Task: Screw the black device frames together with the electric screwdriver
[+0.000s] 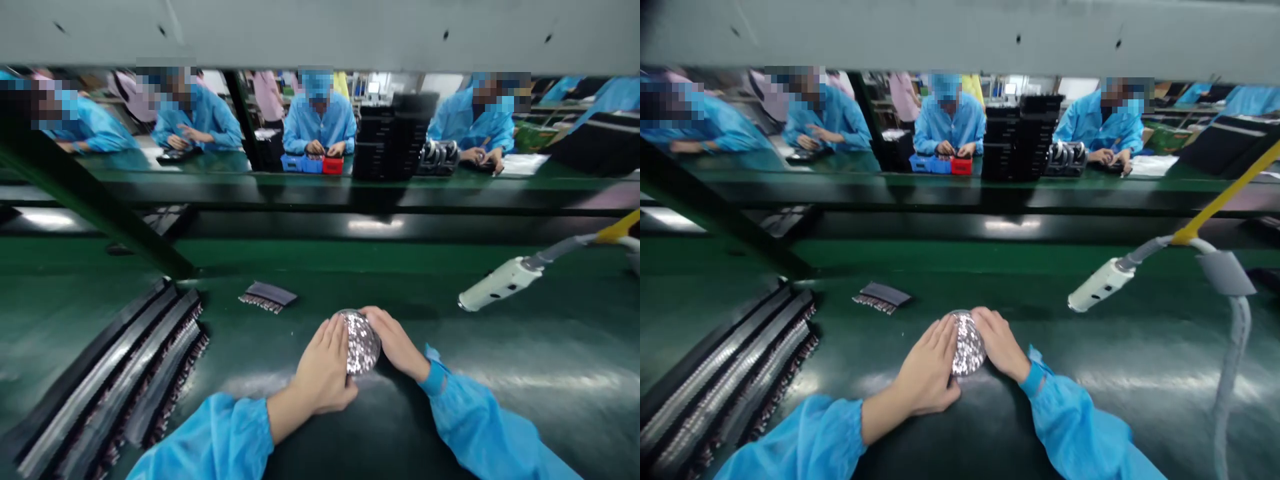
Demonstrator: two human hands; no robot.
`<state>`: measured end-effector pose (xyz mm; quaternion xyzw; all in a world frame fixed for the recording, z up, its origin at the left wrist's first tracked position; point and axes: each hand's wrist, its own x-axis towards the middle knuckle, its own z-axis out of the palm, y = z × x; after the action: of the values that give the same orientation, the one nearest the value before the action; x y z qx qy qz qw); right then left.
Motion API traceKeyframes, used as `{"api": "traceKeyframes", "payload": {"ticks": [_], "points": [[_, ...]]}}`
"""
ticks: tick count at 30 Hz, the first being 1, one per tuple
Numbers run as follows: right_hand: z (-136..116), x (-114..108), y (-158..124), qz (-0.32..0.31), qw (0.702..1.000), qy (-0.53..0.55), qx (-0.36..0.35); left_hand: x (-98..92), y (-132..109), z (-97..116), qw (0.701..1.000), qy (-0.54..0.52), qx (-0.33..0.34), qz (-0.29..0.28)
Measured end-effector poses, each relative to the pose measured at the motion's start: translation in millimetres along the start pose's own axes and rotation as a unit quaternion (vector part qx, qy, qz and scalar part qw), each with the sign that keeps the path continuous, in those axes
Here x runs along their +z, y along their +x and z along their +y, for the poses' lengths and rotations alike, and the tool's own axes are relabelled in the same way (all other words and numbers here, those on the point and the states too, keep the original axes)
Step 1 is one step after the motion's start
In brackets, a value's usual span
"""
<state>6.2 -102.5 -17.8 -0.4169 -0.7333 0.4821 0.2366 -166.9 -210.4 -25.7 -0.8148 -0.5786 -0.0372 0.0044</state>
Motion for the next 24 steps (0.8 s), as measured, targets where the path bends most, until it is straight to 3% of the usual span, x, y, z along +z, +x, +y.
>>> {"api": "traceKeyframes", "payload": {"ticks": [4, 7, 11, 14, 16, 19, 22, 24], "points": [[27, 0, -21, 0.048, 0.998, -0.003, 0.027, 26.5, -12, 3, 0.995, 0.075, 0.029, 0.062], [36, 8, -10, 0.045, 0.998, -0.026, 0.021, 50.2, 2, 5, 0.979, 0.125, 0.084, 0.139], [24, 20, 22, -0.03, 0.999, -0.027, -0.029, 46.2, 29, -5, 0.975, 0.089, 0.062, 0.194], [26, 24, 29, -0.029, 0.999, -0.025, -0.03, 43.2, 34, -16, 0.97, 0.068, 0.048, 0.23], [39, 24, 23, 0.004, 1.0, -0.025, -0.018, 58.0, 28, -18, 0.956, 0.105, 0.04, 0.272], [61, 21, 10, 0.029, 0.999, -0.034, -0.026, 97.4, 23, -9, 0.928, 0.168, 0.007, 0.332], [70, 24, 11, 0.038, 0.998, -0.037, -0.029, 119.8, 33, 9, 0.932, 0.155, -0.015, 0.327], [69, 29, 20, 0.026, 0.999, -0.03, -0.017, 112.2, 46, 14, 0.952, 0.137, -0.003, 0.272]]}}
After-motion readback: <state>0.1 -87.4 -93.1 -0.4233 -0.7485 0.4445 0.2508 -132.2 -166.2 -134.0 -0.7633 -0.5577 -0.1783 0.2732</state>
